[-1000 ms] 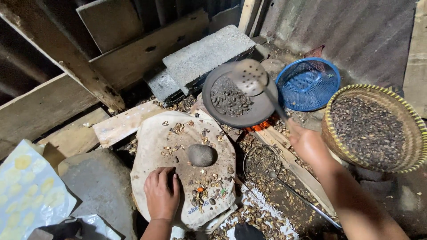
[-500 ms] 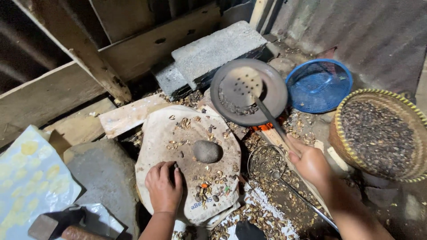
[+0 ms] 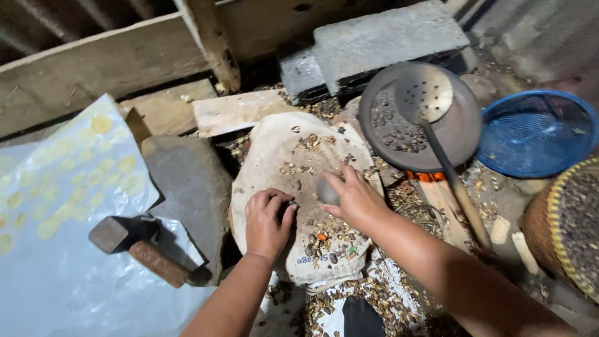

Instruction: Cracking nuts with a stone and flattening the seeds with a wooden mallet to prepare crackers.

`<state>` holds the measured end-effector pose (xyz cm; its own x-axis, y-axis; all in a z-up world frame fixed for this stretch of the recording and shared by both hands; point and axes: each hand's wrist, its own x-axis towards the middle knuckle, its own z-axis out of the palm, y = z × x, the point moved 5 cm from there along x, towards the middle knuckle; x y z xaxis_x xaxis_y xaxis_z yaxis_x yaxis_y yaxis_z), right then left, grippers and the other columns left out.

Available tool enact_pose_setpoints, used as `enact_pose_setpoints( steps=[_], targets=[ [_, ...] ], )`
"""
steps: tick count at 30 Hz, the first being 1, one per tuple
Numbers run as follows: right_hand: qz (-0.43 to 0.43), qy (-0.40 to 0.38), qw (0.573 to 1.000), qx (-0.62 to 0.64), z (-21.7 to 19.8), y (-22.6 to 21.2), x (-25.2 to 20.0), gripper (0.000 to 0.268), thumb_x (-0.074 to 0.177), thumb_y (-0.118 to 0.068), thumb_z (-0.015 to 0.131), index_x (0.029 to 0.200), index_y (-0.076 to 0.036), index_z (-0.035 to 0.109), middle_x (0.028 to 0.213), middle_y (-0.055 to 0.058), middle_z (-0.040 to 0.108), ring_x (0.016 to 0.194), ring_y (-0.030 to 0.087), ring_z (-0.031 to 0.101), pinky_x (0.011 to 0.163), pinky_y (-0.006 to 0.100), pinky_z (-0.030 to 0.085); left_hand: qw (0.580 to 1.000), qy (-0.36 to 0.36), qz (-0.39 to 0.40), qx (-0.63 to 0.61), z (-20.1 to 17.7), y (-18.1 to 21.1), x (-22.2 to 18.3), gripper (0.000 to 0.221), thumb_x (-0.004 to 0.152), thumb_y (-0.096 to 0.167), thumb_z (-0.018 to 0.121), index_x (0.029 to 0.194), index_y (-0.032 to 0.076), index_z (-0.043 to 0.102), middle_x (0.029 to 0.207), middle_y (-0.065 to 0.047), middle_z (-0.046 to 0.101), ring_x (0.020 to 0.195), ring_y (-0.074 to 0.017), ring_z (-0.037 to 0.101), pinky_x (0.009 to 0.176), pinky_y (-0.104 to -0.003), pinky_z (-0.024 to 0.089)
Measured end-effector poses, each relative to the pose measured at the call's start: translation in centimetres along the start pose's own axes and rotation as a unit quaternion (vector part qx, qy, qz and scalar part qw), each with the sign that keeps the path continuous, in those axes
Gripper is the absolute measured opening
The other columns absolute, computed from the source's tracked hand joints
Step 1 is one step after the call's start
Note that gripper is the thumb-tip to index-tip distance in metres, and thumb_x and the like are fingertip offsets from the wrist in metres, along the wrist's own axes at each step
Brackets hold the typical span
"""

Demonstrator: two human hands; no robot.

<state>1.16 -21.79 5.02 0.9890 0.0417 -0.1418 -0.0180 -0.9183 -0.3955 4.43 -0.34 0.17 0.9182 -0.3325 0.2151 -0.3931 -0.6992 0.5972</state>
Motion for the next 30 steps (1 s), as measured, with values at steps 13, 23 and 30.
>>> enact_pose_setpoints(
  steps=[13,23,30],
  targets=[
    [0.097,-0.104,0.990,0.021,-1.9,-2.4,-2.6,0.053,0.099,-0.027,0.058,0.148,-0.016,0.042,0.119,0.025,0.060,0.098,0.045,0.071,0.082,0.054,0.061,0.997,-0.059,0.040,0.044,-0.1,1.6,-0.3,0.027,0.090,0.040,0.072,0.114,0.026,0.069,0.118,-0.004,0.059,0.123,-0.0296,0.052,0.113,-0.058,0.028],
    [0.045,0.004,0.997,0.066,-1.0,-5.1,-3.6,0.052,0.099,-0.032,0.060,0.144,-0.008,0.050,0.117,0.029,0.063,0.100,0.049,0.069,0.083,0.057,0.059,0.998,-0.052,0.024,-0.020,-1.6,0.0,-0.5,0.032,0.092,0.030,0.068,0.123,0.022,0.067,0.119,-0.007,0.061,0.125,-0.0312,0.054,0.113,-0.050,0.036],
    [0.177,-0.078,0.966,0.172,-1.3,-6.0,-3.1,0.049,0.102,-0.032,0.053,0.148,-0.018,0.042,0.127,0.030,0.062,0.115,0.049,0.065,0.097,0.061,0.054,0.999,-0.007,0.023,-0.047,-1.7,0.1,-0.6,0.018,0.094,0.027,0.069,0.110,0.019,0.069,0.112,-0.007,0.061,0.120,-0.0322,0.054,0.107,-0.047,0.041]
  ],
)
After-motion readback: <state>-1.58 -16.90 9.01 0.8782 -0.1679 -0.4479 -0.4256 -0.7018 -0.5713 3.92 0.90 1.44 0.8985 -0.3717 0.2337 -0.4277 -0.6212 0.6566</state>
